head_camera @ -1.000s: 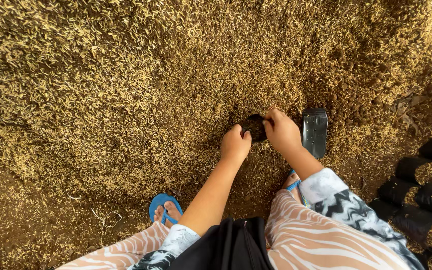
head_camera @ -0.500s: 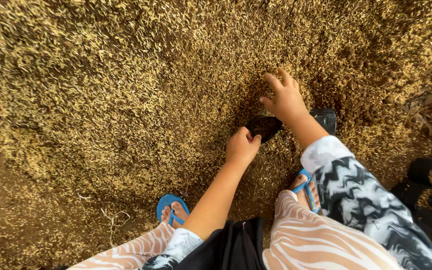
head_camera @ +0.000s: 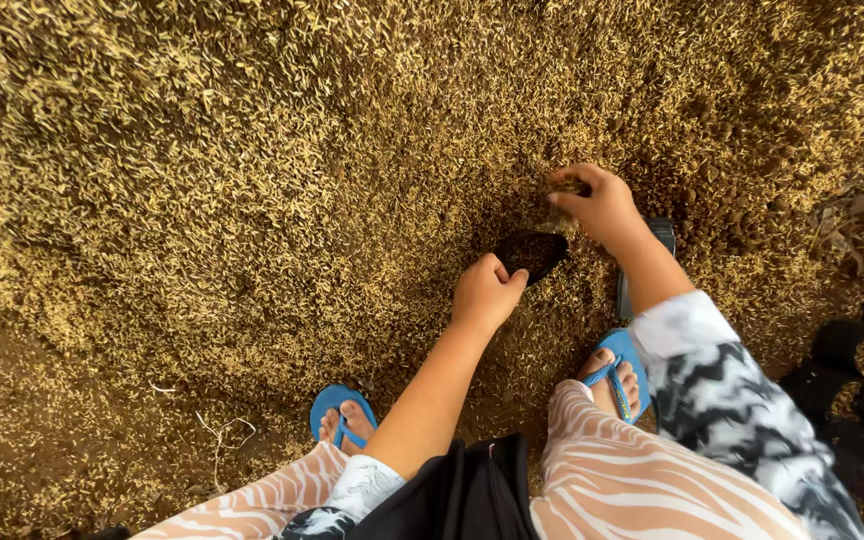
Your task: The person scoops loose grain from a large pile on the ground using a black scoop and fills black sacks. The filled sacks are placed in a stack to the right. The person repeats this process throughout the clip.
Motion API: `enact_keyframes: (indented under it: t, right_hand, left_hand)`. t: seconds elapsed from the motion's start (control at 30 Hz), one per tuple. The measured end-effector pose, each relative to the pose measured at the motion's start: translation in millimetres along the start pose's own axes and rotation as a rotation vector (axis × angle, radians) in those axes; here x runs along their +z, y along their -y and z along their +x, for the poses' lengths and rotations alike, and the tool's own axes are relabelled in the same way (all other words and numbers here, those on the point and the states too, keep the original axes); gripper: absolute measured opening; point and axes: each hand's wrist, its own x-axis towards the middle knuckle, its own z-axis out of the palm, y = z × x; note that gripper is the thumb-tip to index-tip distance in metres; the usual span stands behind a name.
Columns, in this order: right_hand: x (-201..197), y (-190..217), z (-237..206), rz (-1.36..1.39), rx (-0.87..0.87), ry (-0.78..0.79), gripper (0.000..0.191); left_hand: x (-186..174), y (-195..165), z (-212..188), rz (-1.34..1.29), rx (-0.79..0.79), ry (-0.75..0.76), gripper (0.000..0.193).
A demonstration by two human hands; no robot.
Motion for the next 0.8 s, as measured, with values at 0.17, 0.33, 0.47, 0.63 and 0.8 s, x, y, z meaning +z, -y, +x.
enact_keyframes:
  t: [0.17,0.33,0.47,0.63,0.8]
  right_hand:
    - [3,20,-53,0.192,-0.141,0.207,0.028]
    - [19,30,-72,-0.070,-0.328,0.240,0.031]
    - [16,24,-81,-0.229,-0.407,0.196,0.039]
    - [40,14,-100,-0.794,-0.412,0.226,0.068]
    - [55,17,-97,-0.984,-0.382,0.276,0.067]
  left_hand:
    - [7,3,2,-0.041,0.009,-0.026,0.035]
    - [18,12,5,-0.029,0.016,-0.050,0.033]
    - [23,18,6,-0.022,0.027,-0.040,0.029]
    - [27,24,10,-0.045,0.066,-0.057,0.024]
    - [28,24,11,-0.009,0.130,-0.131,0.025]
